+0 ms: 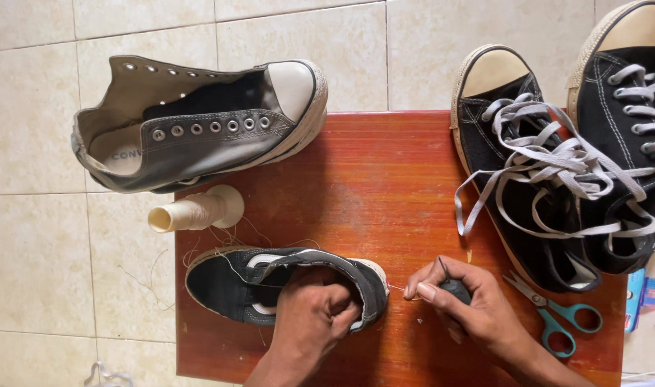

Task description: The person sews a black shoe by hand, using a needle and thread to stitch the upper to the sole while other shoes sit on the table.

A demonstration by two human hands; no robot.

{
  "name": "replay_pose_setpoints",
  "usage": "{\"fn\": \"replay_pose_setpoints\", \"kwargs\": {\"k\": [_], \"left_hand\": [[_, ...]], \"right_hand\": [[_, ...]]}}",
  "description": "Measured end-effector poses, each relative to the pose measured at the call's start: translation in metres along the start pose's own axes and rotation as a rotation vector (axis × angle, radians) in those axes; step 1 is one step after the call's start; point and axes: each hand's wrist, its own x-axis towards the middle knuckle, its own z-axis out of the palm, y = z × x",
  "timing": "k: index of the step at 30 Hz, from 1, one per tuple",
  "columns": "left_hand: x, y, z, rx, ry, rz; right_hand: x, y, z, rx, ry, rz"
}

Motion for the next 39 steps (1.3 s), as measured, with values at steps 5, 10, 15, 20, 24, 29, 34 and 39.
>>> {"fn": "replay_pose_setpoints", "kwargs": {"k": [5,10,15,20,24,29,34,39], "left_hand": [[-0.004,-0.008,0.008,-0.063,0.013,0.012],[-0.006,-0.005,0.004,0.056,-0.055,-0.015],[0.008,0.029,-0.032,0.144,0.183,0.047],[0.003,0.055,-0.081,0.315,0.271,0.15],[0.005,0.059,-0.118,0.228,0.329,0.304],[0.001,0.057,-0.158,0.212,0.408,0.338],[-0.02,0.039,-0.192,0.226,0.55,0.36],[-0.043,0.018,-0.204,0.08,0.646,0.32]], "right_hand": [[0.004,0.005,0.001,-0.12,0.0,-0.06],[0.001,-0.003,0.006,-0.062,0.042,0.058],[0.002,0.005,-0.003,-0.177,0.022,-0.014],[-0.001,0.022,-0.007,-0.235,0.049,0.078],[-0.006,-0.003,0.009,-0.632,0.12,-0.122],[0.002,-0.054,0.059,-0.968,0.16,-0.252],[0.037,-0.086,0.104,-1.458,0.012,-0.14],[0.026,-0.096,0.081,-1.564,-0.23,-0.237]]}}
